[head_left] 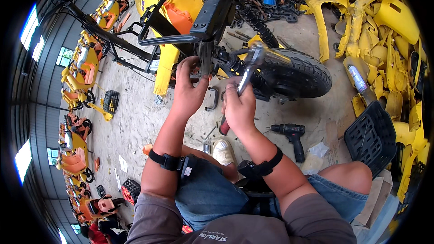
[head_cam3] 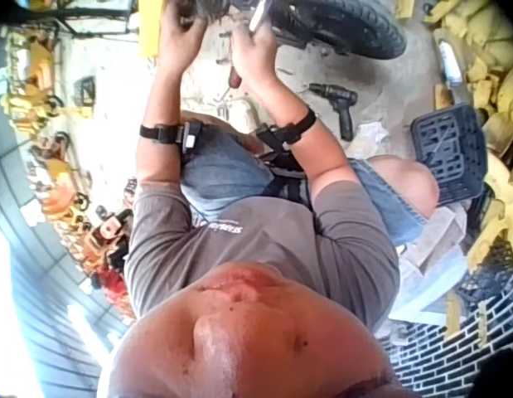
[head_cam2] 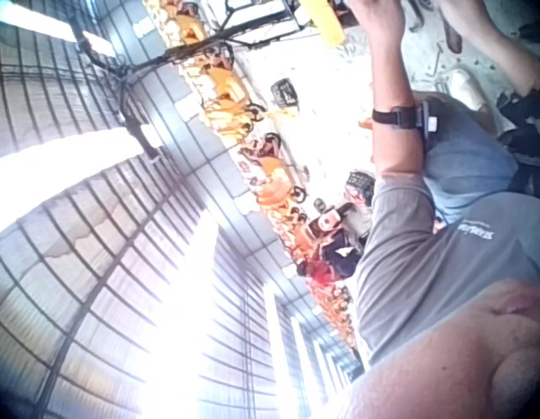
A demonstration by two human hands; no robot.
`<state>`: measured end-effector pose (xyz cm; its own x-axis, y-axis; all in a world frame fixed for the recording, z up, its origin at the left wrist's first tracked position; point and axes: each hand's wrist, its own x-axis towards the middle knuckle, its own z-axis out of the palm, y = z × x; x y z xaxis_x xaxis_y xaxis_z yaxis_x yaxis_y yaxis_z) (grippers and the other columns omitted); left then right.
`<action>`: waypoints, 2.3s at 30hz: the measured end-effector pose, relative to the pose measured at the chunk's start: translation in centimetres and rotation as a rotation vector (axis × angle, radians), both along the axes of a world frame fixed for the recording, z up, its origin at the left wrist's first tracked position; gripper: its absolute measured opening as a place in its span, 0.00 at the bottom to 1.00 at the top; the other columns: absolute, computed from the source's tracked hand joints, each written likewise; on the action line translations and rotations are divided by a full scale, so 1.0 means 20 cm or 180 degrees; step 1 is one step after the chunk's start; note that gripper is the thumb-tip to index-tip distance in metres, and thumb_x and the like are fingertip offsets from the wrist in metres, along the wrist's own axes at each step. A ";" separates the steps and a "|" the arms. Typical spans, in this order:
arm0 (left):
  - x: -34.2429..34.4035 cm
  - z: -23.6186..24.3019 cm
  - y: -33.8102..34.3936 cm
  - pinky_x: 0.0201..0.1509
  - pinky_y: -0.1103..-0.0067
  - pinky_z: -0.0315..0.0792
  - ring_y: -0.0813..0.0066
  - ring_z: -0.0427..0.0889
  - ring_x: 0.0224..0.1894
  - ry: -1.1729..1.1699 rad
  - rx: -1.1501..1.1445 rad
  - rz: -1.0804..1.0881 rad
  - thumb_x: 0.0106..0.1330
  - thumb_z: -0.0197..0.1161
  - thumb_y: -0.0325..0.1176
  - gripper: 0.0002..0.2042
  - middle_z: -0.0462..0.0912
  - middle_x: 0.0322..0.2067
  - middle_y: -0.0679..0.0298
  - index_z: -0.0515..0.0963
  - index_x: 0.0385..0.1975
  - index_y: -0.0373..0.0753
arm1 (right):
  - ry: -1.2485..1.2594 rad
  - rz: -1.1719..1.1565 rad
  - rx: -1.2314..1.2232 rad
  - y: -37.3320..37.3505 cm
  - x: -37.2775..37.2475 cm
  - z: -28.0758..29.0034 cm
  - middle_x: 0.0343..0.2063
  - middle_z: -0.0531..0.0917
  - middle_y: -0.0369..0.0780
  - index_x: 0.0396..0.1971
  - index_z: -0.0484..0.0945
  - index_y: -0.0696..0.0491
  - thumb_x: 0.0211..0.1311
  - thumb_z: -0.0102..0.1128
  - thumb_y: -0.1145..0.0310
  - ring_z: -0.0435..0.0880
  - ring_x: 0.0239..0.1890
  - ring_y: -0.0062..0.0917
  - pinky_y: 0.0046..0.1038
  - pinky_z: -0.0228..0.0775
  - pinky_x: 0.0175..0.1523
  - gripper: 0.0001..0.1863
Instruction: The person uses a wrench and pliers to work on the rear wheel assembly and suspension of a scooter frame. They loosen bolts and handle small metal components by hand while seated.
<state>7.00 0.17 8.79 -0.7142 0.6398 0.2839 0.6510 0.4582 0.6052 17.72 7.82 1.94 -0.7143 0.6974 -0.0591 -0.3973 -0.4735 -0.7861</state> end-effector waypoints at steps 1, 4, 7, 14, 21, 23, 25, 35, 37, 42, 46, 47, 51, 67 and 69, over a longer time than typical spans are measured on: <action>0.00 -0.01 0.00 0.53 0.73 0.75 0.68 0.74 0.57 0.0054 0.0002 -0.0017 0.63 0.62 0.26 0.25 0.71 0.55 0.59 0.66 0.61 0.36 | 0.0261 -0.0180 -0.0219 -0.01 0.01 0.03 0.20 0.72 0.34 0.45 0.67 0.55 0.72 0.46 0.74 0.70 0.17 0.16 0.23 0.66 0.24 0.05; -0.02 -0.02 0.01 0.50 0.75 0.76 0.69 0.74 0.56 0.0177 0.0044 -0.0063 0.63 0.62 0.24 0.25 0.71 0.54 0.59 0.66 0.61 0.36 | 0.0694 -0.0662 -0.0464 -0.03 0.00 0.07 0.20 0.68 0.34 0.46 0.62 0.55 0.73 0.43 0.75 0.65 0.16 0.15 0.21 0.67 0.23 0.05; -0.05 -0.06 0.00 0.46 0.77 0.77 0.70 0.74 0.54 0.0154 0.0154 -0.0088 0.64 0.61 0.23 0.25 0.71 0.53 0.58 0.65 0.61 0.35 | 0.0556 -0.0448 -0.0160 -0.07 -0.01 -0.01 0.24 0.72 0.36 0.44 0.65 0.55 0.73 0.43 0.74 0.71 0.20 0.16 0.23 0.68 0.25 0.04; -0.09 -0.10 -0.03 0.43 0.79 0.77 0.75 0.76 0.45 0.0229 0.0130 -0.0128 0.66 0.60 0.23 0.25 0.71 0.52 0.55 0.63 0.62 0.36 | -0.0311 0.0635 -0.0114 0.03 -0.01 0.01 0.20 0.75 0.37 0.46 0.70 0.57 0.70 0.50 0.72 0.75 0.15 0.21 0.27 0.67 0.21 0.08; -0.05 -0.07 0.00 0.52 0.70 0.75 0.62 0.75 0.55 -0.0280 0.0289 -0.0022 0.63 0.63 0.24 0.24 0.69 0.55 0.55 0.66 0.59 0.35 | 0.0415 -0.0460 -0.0462 0.05 -0.03 0.00 0.21 0.71 0.35 0.49 0.63 0.56 0.70 0.46 0.77 0.69 0.15 0.16 0.22 0.69 0.22 0.10; -0.04 -0.06 0.00 0.51 0.71 0.75 0.64 0.75 0.54 -0.0439 0.0299 0.0043 0.63 0.63 0.23 0.24 0.69 0.55 0.56 0.66 0.59 0.36 | 0.0485 -0.0592 -0.0429 0.05 -0.03 0.01 0.23 0.72 0.35 0.49 0.62 0.57 0.70 0.46 0.78 0.71 0.17 0.16 0.22 0.70 0.24 0.11; -0.05 -0.07 0.00 0.47 0.74 0.76 0.69 0.75 0.48 -0.0217 0.0273 -0.0013 0.64 0.62 0.23 0.24 0.70 0.53 0.56 0.65 0.60 0.36 | 0.0548 -0.0646 -0.0375 0.04 -0.03 0.02 0.24 0.72 0.35 0.50 0.62 0.57 0.70 0.46 0.78 0.71 0.18 0.16 0.22 0.70 0.25 0.11; -0.05 -0.06 0.01 0.48 0.74 0.77 0.68 0.74 0.52 -0.0433 0.0294 0.0021 0.63 0.61 0.22 0.24 0.69 0.53 0.58 0.65 0.59 0.37 | 0.0264 -0.0449 -0.0056 0.01 -0.03 -0.01 0.21 0.74 0.34 0.49 0.65 0.56 0.69 0.49 0.76 0.72 0.15 0.15 0.20 0.65 0.20 0.11; -0.04 -0.05 0.01 0.48 0.74 0.77 0.68 0.74 0.51 -0.0359 0.0330 0.0005 0.62 0.61 0.22 0.24 0.69 0.53 0.58 0.66 0.59 0.37 | 0.0137 -0.0293 -0.0068 0.02 -0.01 0.04 0.21 0.73 0.34 0.49 0.65 0.57 0.69 0.49 0.76 0.72 0.15 0.15 0.20 0.65 0.20 0.11; -0.05 -0.06 0.01 0.50 0.73 0.76 0.65 0.75 0.51 0.0072 0.0307 -0.0100 0.59 0.62 0.22 0.24 0.71 0.52 0.56 0.66 0.57 0.35 | -0.0237 0.0030 -0.0173 0.04 0.01 0.08 0.23 0.73 0.36 0.48 0.65 0.58 0.68 0.48 0.77 0.71 0.15 0.17 0.22 0.66 0.21 0.11; -0.05 -0.06 0.00 0.57 0.69 0.71 0.55 0.74 0.53 0.0315 0.0277 -0.0002 0.56 0.63 0.25 0.25 0.71 0.51 0.51 0.67 0.55 0.33 | -0.0718 0.0211 0.0292 0.08 0.06 0.14 0.18 0.71 0.34 0.46 0.66 0.58 0.69 0.48 0.74 0.70 0.13 0.18 0.23 0.66 0.20 0.09; -0.03 -0.07 -0.02 0.57 0.69 0.71 0.55 0.74 0.54 0.0463 0.0244 0.0017 0.56 0.63 0.24 0.25 0.71 0.50 0.51 0.67 0.55 0.33 | -0.0692 0.0178 0.0304 0.07 0.08 0.14 0.17 0.70 0.34 0.46 0.67 0.57 0.70 0.48 0.72 0.70 0.13 0.18 0.24 0.66 0.20 0.08; 0.03 0.00 0.02 0.63 0.63 0.66 0.45 0.70 0.57 0.0576 0.0272 0.0224 0.53 0.63 0.27 0.27 0.69 0.53 0.45 0.65 0.55 0.29 | -0.0215 -0.0058 0.0902 0.09 0.14 0.22 0.19 0.71 0.35 0.44 0.66 0.57 0.76 0.47 0.64 0.73 0.18 0.19 0.24 0.69 0.24 0.11; 0.08 0.05 -0.11 0.70 0.62 0.62 0.40 0.62 0.67 0.0055 0.0064 -0.0131 0.56 0.64 0.32 0.35 0.59 0.65 0.40 0.59 0.64 0.25 | -0.2451 0.0516 0.3296 0.64 0.27 1.05 0.20 0.80 0.40 0.36 0.75 0.58 0.71 0.54 0.54 0.81 0.19 0.27 0.30 0.72 0.25 0.19; 0.08 0.08 -0.12 0.70 0.62 0.62 0.40 0.62 0.67 -0.0043 0.0069 -0.0082 0.56 0.64 0.33 0.36 0.58 0.65 0.40 0.59 0.64 0.25 | -0.2814 0.0600 0.4624 0.69 0.31 1.02 0.24 0.83 0.44 0.37 0.77 0.57 0.68 0.57 0.54 0.84 0.27 0.33 0.34 0.74 0.33 0.18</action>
<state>8.57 -2.31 10.45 -0.7014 0.6518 0.2886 0.6542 0.4279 0.6236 23.94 21.61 22.37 -0.8879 0.4475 0.1069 0.3359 0.7893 -0.5140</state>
